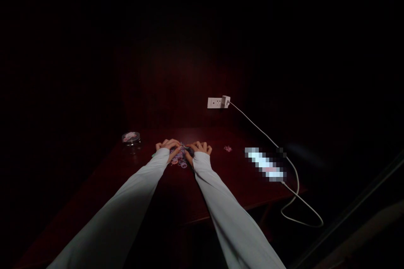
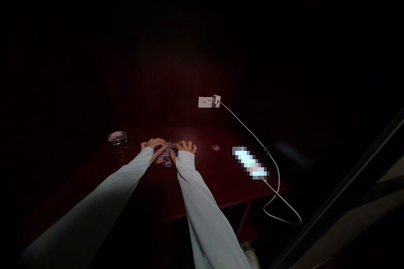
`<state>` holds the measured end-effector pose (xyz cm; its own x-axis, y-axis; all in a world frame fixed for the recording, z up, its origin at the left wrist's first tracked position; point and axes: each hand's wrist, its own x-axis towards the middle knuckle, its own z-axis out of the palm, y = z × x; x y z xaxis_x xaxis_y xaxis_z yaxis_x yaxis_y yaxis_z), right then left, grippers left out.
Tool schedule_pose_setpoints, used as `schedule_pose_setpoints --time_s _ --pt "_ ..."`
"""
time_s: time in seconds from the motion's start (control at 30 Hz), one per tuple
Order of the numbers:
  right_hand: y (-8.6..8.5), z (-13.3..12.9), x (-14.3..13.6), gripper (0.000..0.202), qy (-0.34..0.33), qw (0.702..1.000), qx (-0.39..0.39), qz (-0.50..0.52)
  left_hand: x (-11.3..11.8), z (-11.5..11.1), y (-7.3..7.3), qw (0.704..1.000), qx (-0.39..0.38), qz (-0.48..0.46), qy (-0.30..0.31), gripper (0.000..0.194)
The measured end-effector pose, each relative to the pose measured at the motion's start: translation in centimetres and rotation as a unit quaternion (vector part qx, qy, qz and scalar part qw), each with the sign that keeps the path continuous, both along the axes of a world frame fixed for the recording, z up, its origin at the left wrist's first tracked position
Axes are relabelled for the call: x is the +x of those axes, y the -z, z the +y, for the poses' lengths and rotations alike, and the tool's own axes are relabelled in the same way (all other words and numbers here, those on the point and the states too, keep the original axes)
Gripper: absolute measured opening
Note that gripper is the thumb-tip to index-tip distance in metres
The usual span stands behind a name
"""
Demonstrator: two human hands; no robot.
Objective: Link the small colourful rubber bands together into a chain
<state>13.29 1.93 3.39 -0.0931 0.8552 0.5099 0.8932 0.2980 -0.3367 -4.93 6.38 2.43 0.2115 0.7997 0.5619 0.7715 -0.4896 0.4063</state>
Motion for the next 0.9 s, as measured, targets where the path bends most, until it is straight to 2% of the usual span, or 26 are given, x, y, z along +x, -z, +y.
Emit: schedule_pose_setpoints --time_s 0.17,0.4,0.57,0.67,0.8,0.9 --pt "0.3 0.6 -0.4 0.022 0.003 0.999 -0.004 0.047 -0.1 0.2 0.3 1.000 -0.003 0.021 0.007 0.022" --pt "0.5 2.0 2.0 0.012 0.085 0.982 -0.022 0.166 -1.1 0.7 0.7 0.999 0.004 0.033 0.019 0.021" --pt "0.7 1.8 3.3 0.007 0.010 0.986 -0.043 0.161 -0.9 -0.3 0.1 0.999 0.005 0.042 0.013 0.015" --pt "0.9 1.3 3.2 0.008 -0.027 0.986 -0.056 0.154 -0.5 -1.3 -0.5 0.997 0.005 0.062 0.042 0.017" --pt "0.8 1.0 2.8 0.030 -0.017 0.988 -0.057 0.143 0.4 -2.3 -1.0 0.985 0.002 0.114 0.127 0.029" --pt "0.7 1.2 2.9 0.034 -0.016 0.988 -0.074 0.135 0.6 -2.5 -1.0 0.978 -0.005 0.144 0.153 0.027"
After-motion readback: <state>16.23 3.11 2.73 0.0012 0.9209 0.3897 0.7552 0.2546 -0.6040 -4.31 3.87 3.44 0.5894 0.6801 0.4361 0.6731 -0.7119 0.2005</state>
